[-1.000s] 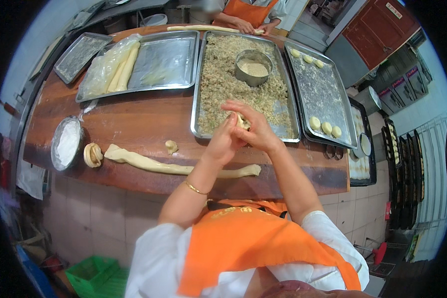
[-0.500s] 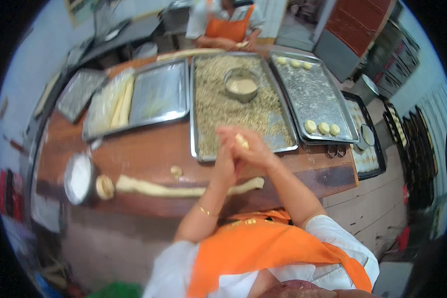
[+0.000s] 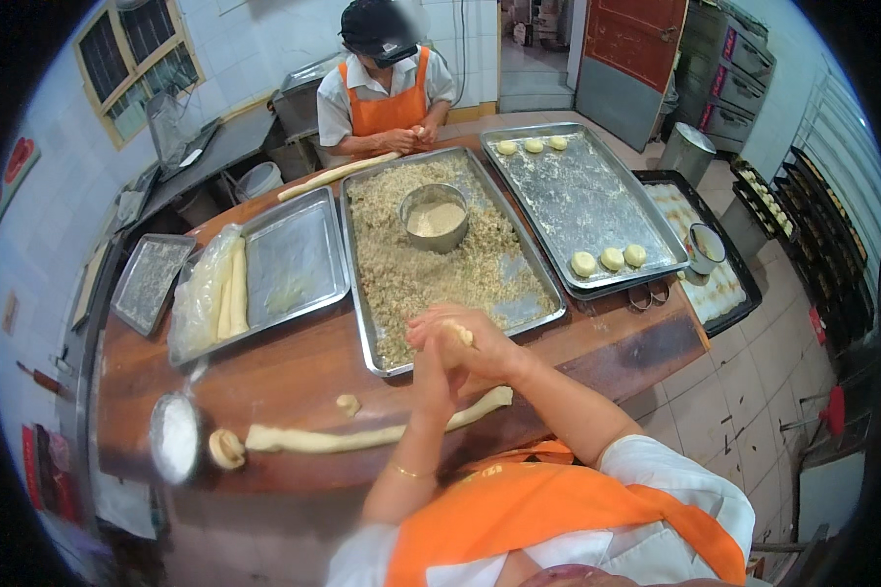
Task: The person prepares bread rolls by portioning dough, filling it with a crumbly mixture by hand, and shaping it into rolls on a wooden table.
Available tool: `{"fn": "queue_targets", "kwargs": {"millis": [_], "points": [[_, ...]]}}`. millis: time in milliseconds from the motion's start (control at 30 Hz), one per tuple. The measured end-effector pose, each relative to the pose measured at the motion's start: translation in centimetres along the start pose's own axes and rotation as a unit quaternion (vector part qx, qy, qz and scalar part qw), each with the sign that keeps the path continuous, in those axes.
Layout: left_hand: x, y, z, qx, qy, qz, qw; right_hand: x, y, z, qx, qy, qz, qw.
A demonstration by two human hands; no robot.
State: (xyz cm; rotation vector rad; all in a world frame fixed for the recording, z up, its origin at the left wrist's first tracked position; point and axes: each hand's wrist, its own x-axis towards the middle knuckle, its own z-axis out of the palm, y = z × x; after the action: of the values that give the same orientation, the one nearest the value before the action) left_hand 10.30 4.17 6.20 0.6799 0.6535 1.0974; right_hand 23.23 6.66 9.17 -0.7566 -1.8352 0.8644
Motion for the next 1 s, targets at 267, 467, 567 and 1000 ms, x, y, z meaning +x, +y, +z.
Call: {"fn": "queue_targets", "kwargs": {"millis": [267, 467, 567, 1000], "points": [[-0.9, 1.0, 2.0, -0.023, -0.073, 0.042, 0.996, 0.0, -2.0, 0.1, 0.155, 0.125, 0.006, 0.98], [0.6, -0.9, -0.1, 0.19, -0.075, 0.192, 0.96, -0.4, -0.8, -0.4, 0.083, 0.029, -0.018, 0.996], [1.1, -1.0, -0.4, 0.282, -0.085, 0.283, 0.913, -0.7, 0.3, -0.3, 0.161, 0.048, 0.027, 0.985], [-0.2, -2.0, 1.7, 0.183, -0.034, 0.325, 0.927, -1.1, 0.6, -0.2, 0.248, 0.011, 0.042, 0.968]]}}
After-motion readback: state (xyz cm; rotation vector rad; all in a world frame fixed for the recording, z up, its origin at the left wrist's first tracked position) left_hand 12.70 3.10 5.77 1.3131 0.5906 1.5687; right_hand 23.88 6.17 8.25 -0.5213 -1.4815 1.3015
